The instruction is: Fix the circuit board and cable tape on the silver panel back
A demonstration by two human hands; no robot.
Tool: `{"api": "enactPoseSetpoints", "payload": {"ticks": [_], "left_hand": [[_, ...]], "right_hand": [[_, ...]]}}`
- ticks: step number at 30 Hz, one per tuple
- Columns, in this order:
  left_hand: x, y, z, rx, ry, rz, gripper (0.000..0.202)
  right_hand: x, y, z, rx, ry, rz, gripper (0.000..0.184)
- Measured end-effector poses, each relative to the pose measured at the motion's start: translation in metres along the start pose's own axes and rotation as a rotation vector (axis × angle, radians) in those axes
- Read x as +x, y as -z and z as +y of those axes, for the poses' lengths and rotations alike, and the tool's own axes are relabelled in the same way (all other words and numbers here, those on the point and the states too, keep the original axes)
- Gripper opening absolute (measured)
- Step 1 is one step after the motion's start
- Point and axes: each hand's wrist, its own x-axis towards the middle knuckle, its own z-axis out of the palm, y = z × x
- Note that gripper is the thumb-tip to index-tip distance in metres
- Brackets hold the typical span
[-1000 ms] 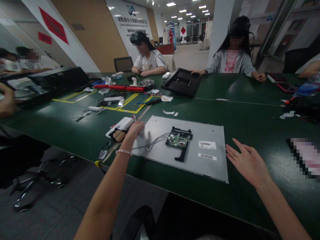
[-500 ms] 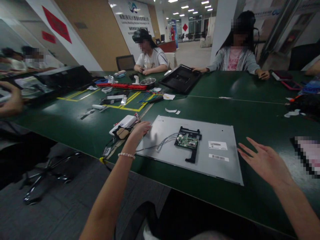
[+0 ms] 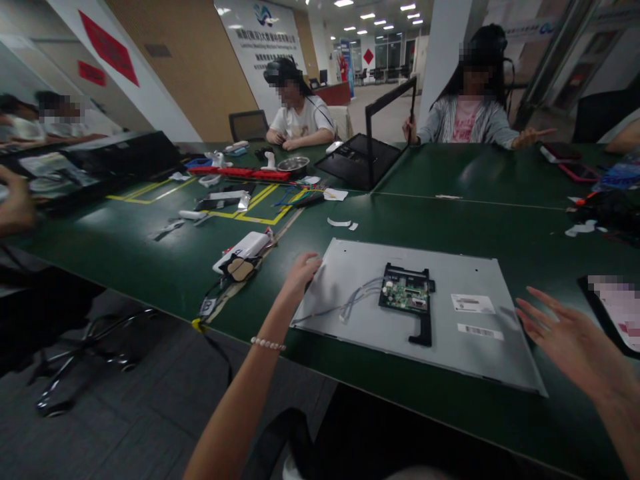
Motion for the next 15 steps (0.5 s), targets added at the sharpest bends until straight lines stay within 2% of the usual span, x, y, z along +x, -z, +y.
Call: {"api": "enactPoseSetpoints", "payload": {"ticks": [3,8,12,15], "left_hand": [[-0.015,-0.009,0.008,0.056,0.015,-0.074,0.05],[-0.034,-0.024,0.017,0.115,-0.024,-0.117,0.044],[-0.041,-0.036,0.011,0.088,-0.069,-0.159,0.043],[-0.046,-0.044,-0.001,0.158,-0.145,-0.172,0.046]], "right_hand": [[0.003,0.01,0.002,-0.075,0.055,0.054,0.054],[0.01,0.028,0.011,-0.207,0.136,0.071,0.055],[0.018,0.044,0.019,-0.255,0.193,0.111,0.055],[0.019,0.052,0.02,-0.332,0.234,0.15,0.057]]}}
